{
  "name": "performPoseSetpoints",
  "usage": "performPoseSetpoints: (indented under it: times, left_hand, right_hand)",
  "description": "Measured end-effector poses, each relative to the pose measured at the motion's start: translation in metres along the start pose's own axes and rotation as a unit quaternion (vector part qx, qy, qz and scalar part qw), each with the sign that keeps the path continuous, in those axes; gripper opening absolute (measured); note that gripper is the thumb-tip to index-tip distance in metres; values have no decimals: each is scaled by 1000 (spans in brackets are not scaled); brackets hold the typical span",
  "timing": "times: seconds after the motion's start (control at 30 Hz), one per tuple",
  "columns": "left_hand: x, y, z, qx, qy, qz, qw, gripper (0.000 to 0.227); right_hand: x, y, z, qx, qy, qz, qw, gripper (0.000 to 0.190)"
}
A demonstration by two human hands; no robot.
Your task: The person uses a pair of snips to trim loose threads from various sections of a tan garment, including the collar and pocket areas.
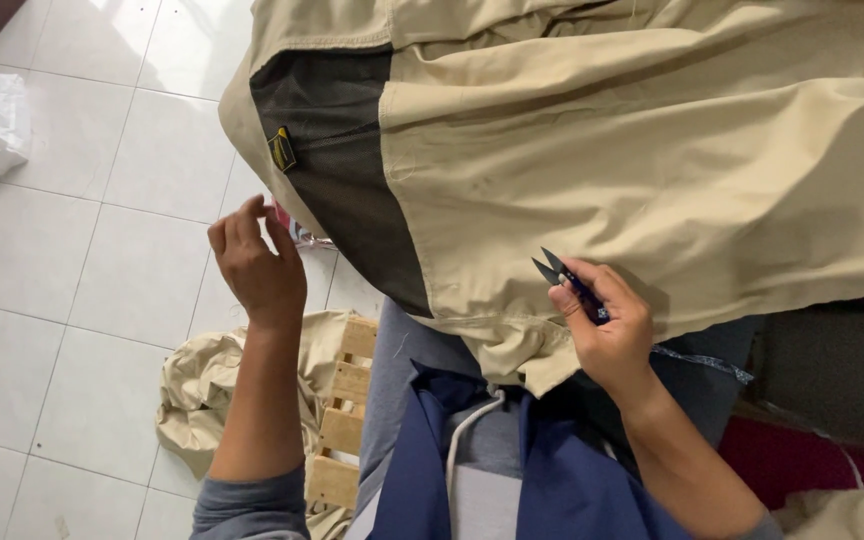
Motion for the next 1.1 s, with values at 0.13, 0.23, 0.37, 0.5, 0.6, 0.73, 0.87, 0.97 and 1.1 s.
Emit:
performPoseSetpoints:
  times: [0.13,0.23,0.37,0.5,0.6,0.73,0.87,0.97,1.1]
  left_hand:
    - [-22,48,-14,112,-6,-14,994,27]
    - [-40,100,-24,162,-1,-56,985,30]
    - [-41,127,-60,138,-48,-38,988,23]
    - [-37,116,-96,149,-106,-2,983,12]
    - [-43,100,-101,247,-199,86,944,11]
    - [-47,91,-100,269,-214,107,933,12]
    - [-46,89,-103,314,-206,106,921,9]
    - [-44,89,-105,313,-209,105,921,10]
    - [-43,89,-104,314,-219,118,916,12]
  right_hand:
    - [-12,-13,-24,12,-26,24,999,23]
    - [-24,-23,-37,20,-42,39,998,24]
    - [-49,-37,-49,73,-50,97,991,29]
    - [-87,-40,-68,109,-76,145,980,35]
    - [-110,-17,-97,158,-113,174,965,30]
    - [-126,-2,-131,186,-151,193,952,31]
    - [-128,4,-151,199,-178,211,940,30]
    - [-128,9,-156,202,-187,215,937,28]
    - [-128,13,-159,207,-184,223,935,26]
Point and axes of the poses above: each hand's wrist, its own x-axis away from the middle knuckle, its own z-axis out of the back of the hand, y = z × x, the point moved 10 cm from there along -x, towards the middle knuckle, and after that the axes turned 10 degrees about -x, right-handed, at the moved point
